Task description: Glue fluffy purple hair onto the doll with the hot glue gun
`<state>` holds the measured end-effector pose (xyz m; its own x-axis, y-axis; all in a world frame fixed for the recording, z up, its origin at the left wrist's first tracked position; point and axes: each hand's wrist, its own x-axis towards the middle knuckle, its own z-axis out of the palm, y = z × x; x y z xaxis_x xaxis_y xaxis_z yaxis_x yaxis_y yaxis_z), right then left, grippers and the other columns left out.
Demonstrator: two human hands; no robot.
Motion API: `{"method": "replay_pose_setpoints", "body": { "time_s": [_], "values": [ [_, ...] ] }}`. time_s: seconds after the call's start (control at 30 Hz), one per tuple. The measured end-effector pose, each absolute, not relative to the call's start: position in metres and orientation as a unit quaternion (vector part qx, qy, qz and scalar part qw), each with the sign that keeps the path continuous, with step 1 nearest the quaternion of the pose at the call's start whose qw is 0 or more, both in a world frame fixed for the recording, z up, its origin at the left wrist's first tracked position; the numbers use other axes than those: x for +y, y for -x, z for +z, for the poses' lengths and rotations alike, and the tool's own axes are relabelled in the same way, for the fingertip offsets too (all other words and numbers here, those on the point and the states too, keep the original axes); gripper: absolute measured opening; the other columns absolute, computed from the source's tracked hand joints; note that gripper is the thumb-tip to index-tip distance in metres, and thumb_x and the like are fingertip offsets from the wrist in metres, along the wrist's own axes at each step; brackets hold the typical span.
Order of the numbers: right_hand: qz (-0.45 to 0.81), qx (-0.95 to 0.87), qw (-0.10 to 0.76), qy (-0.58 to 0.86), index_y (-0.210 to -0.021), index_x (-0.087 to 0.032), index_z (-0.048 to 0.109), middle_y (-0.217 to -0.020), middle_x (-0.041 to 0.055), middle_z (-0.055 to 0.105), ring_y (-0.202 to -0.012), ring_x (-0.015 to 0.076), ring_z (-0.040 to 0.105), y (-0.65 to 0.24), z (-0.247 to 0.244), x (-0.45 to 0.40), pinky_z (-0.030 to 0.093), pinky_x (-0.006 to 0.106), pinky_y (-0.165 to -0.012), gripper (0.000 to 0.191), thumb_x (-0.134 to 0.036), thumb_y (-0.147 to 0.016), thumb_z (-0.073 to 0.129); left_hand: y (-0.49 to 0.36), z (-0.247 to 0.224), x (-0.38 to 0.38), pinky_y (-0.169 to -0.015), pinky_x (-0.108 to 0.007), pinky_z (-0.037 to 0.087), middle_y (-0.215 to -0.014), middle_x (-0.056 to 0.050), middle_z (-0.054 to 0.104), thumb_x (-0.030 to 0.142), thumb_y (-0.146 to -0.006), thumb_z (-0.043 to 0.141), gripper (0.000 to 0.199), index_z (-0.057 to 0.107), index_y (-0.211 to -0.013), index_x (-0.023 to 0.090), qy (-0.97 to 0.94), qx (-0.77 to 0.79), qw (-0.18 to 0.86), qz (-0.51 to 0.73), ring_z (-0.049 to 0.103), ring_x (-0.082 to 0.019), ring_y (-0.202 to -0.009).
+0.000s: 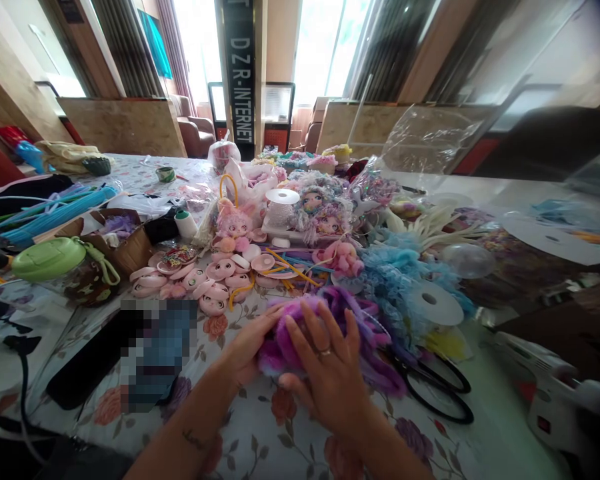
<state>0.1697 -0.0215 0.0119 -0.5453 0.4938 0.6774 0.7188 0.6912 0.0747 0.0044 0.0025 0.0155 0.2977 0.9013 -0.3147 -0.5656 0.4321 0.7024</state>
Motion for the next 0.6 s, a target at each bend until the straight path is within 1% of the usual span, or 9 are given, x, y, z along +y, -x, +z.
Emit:
{"method": "replay_pose_setpoints", "body": {
  "time_s": [0.1,0.17,0.27,0.33,0.37,0.43,0.5,0.57,0.6],
  "values": [
    [-0.176,-0.883,0.303,0.314,-0.128,-0.01,0.063,-0.14,0.017,0.061,-0.141,0.0352,0.043,-0.157,0.009,-0.029,-0.003,0.065,-0.121,0.053,-0.049,-0.101,0.04,-0.005,0.014,0.003,-0.114,-0.037,0.04,-0.125,-0.006,0.072,0.03,-0.087,0.067,0.028,0.075,-0.112,0.02,-0.241,0.368,0.764,0.472,0.055,-0.028,-0.132],
    [-0.163,-0.896,0.315,0.266,-0.121,-0.008,0.067,-0.129,0.0139,0.07,-0.132,0.0324,0.054,-0.156,0.01,-0.033,-0.003,0.065,-0.122,0.047,-0.045,-0.101,0.044,-0.005,0.013,0.003,-0.113,-0.037,0.041,-0.123,-0.007,0.073,0.03,-0.087,0.066,0.029,0.074,-0.113,0.02,-0.247,0.368,0.764,0.469,0.058,-0.027,-0.128],
    [-0.132,-0.903,0.36,0.195,-0.111,-0.009,0.069,-0.107,0.0101,0.079,-0.121,0.0258,0.064,-0.164,0.014,-0.038,0.011,0.059,-0.124,0.034,-0.033,-0.099,0.05,-0.004,0.014,0.005,-0.111,-0.036,0.043,-0.125,-0.007,0.072,0.03,-0.088,0.066,0.03,0.073,-0.115,0.02,-0.241,0.357,0.768,0.474,0.06,-0.025,-0.125],
    [-0.13,-0.887,0.397,0.197,-0.11,-0.01,0.069,-0.106,0.0107,0.079,-0.121,0.023,0.065,-0.171,0.018,-0.037,0.021,0.053,-0.124,0.027,-0.023,-0.096,0.05,-0.004,0.014,0.005,-0.111,-0.033,0.042,-0.129,-0.007,0.07,0.03,-0.089,0.065,0.031,0.072,-0.117,0.019,-0.233,0.344,0.776,0.475,0.058,-0.025,-0.127],
    [-0.139,-0.875,0.407,0.223,-0.113,-0.009,0.068,-0.109,0.0127,0.078,-0.124,0.0236,0.062,-0.174,0.019,-0.035,0.022,0.052,-0.124,0.029,-0.022,-0.094,0.05,-0.003,0.014,0.005,-0.112,-0.033,0.041,-0.13,-0.007,0.069,0.029,-0.089,0.065,0.031,0.072,-0.118,0.019,-0.231,0.339,0.778,0.476,0.057,-0.024,-0.129],
    [-0.166,-0.858,0.394,0.285,-0.121,-0.007,0.064,-0.121,0.0171,0.073,-0.133,0.028,0.055,-0.175,0.02,-0.029,0.018,0.056,-0.124,0.035,-0.026,-0.095,0.051,-0.003,0.014,0.004,-0.112,-0.034,0.041,-0.132,-0.008,0.068,0.028,-0.09,0.064,0.03,0.072,-0.117,0.019,-0.234,0.335,0.779,0.476,0.055,-0.025,-0.131],
    [-0.181,-0.866,0.351,0.306,-0.127,-0.006,0.062,-0.129,0.0183,0.069,-0.135,0.0314,0.053,-0.172,0.018,-0.026,0.007,0.061,-0.124,0.043,-0.034,-0.097,0.05,-0.003,0.014,0.003,-0.112,-0.035,0.04,-0.13,-0.008,0.07,0.028,-0.089,0.065,0.029,0.073,-0.115,0.019,-0.236,0.34,0.776,0.477,0.054,-0.026,-0.132],
    [-0.174,-0.887,0.327,0.274,-0.123,-0.007,0.064,-0.127,0.016,0.07,-0.13,0.0308,0.057,-0.166,0.013,-0.027,0.0,0.062,-0.123,0.04,-0.036,-0.098,0.051,-0.004,0.013,0.003,-0.112,-0.036,0.041,-0.126,-0.008,0.072,0.029,-0.088,0.066,0.028,0.074,-0.113,0.02,-0.238,0.349,0.773,0.473,0.057,-0.027,-0.129],
    [-0.16,-0.897,0.329,0.25,-0.117,-0.008,0.067,-0.122,0.0142,0.073,-0.126,0.0293,0.061,-0.164,0.01,-0.03,0.001,0.061,-0.124,0.036,-0.034,-0.098,0.052,-0.004,0.013,0.003,-0.111,-0.036,0.041,-0.125,-0.007,0.072,0.029,-0.088,0.067,0.027,0.075,-0.112,0.02,-0.242,0.355,0.77,0.472,0.058,-0.027,-0.127]
  ]
}}
